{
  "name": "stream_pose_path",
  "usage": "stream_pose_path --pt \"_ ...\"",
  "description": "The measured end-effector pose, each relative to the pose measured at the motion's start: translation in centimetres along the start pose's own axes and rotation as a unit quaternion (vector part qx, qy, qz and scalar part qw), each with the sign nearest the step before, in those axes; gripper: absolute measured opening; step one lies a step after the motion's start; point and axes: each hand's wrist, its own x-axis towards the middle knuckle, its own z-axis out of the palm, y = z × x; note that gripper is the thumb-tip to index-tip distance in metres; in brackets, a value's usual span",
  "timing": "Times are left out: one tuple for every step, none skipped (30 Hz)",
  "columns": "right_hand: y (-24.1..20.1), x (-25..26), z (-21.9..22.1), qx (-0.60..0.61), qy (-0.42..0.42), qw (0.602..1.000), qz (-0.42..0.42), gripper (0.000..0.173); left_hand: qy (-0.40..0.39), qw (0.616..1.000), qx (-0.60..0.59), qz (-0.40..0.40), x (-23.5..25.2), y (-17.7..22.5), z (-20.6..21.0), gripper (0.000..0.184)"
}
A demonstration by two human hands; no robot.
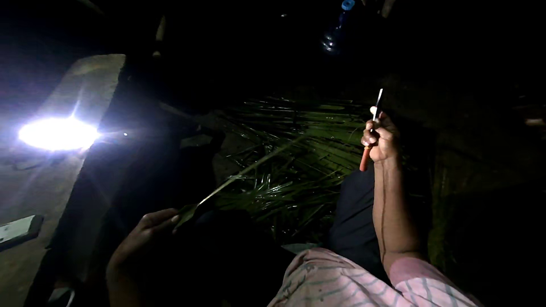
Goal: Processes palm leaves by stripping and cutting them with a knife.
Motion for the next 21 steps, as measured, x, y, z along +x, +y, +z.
stream_pose_path --pt "0.0 -0.1 0.0 -0.007 0.019 1.0 0.002 0.035 0.03 0.999 -0.021 0.002 -0.2 0.5 1.1 0.02" --pt "0.1 -0.4 0.4 -0.021 0.024 0.999 0.009 0.036 0.052 0.998 -0.03 0.011 -0.1 1.2 2.5 0.018" --pt "0.2 -1.1 1.3 -0.047 0.011 0.999 0.025 0.034 0.062 0.997 -0.025 0.027 0.3 1.8 4.1 0.016" --pt "0.6 -2.1 2.6 -0.073 -0.015 0.996 0.045 0.03 0.067 0.997 -0.011 0.043 1.1 2.5 5.8 0.015" --pt "1.1 -3.3 4.3 -0.097 -0.05 0.992 0.069 0.028 0.071 0.996 0.01 0.056 1.9 3.2 7.6 0.016" --pt "1.9 -4.8 6.1 -0.115 -0.094 0.984 0.1 0.03 0.076 0.994 0.039 0.062 2.7 3.8 9.5 0.022" --pt "2.7 -6.3 7.8 -0.132 -0.144 0.972 0.132 0.033 0.08 0.992 0.07 0.066 3.6 4.2 11.6 0.027" --pt "3.4 -7.7 9.3 -0.151 -0.192 0.957 0.156 0.04 0.082 0.989 0.106 0.068 4.3 4.6 13.6 0.03" --pt "4.1 -9.0 10.6 -0.173 -0.234 0.941 0.171 0.044 0.082 0.984 0.144 0.07 4.8 4.9 15.5 0.031" --pt "4.7 -9.9 11.7 -0.19 -0.267 0.927 0.182 0.044 0.078 0.978 0.178 0.074 5.2 5.4 17.2 0.032" --pt "5.3 -10.7 12.6 -0.195 -0.288 0.918 0.193 0.043 0.083 0.971 0.205 0.091 5.5 5.5 18.7 0.033" --pt "5.8 -11.1 13.2 -0.187 -0.302 0.913 0.2 0.042 0.096 0.962 0.229 0.114 5.7 5.5 20.0 0.033" --pt "6.2 -11.4 13.5 -0.174 -0.308 0.912 0.206 0.041 0.118 0.951 0.25 0.14 5.8 5.3 21.0 0.031" --pt "6.5 -11.5 13.6 -0.164 -0.31 0.913 0.207 0.04 0.146 0.938 0.267 0.164 5.9 5.0 21.8 0.028" --pt "6.7 -11.6 13.6 -0.156 -0.308 0.914 0.213 0.039 0.175 0.925 0.285 0.18 5.9 4.9 22.5 0.026" --pt "6.6 -11.7 13.6 -0.15 -0.302 0.914 0.223 0.038 0.199 0.913 0.301 0.189 5.9 4.8 22.9 0.025" --pt "6.5 -11.8 13.6 -0.145 -0.294 0.916 0.233 0.037 0.223 0.899 0.319 0.199 5.9 4.7 23.3 0.024" --pt "6.4 -11.9 13.7 -0.138 -0.28 0.919 0.24 0.035 0.24 0.886 0.335 0.213 6.0 4.5 23.5 0.022" --pt "6.3 -11.9 13.7 -0.131 -0.267 0.923 0.243 0.034 0.254 0.871 0.35 0.233 6.1 4.2 23.5 0.019" --pt "6.2 -11.8 13.7 -0.127 -0.249 0.928 0.245 0.033 0.263 0.859 0.362 0.249 6.1 4.0 23.6 0.017" --pt "6.0 -11.6 13.7 -0.123 -0.228 0.934 0.245 0.032 0.269 0.849 0.373 0.259 6.0 3.9 23.6 0.015"
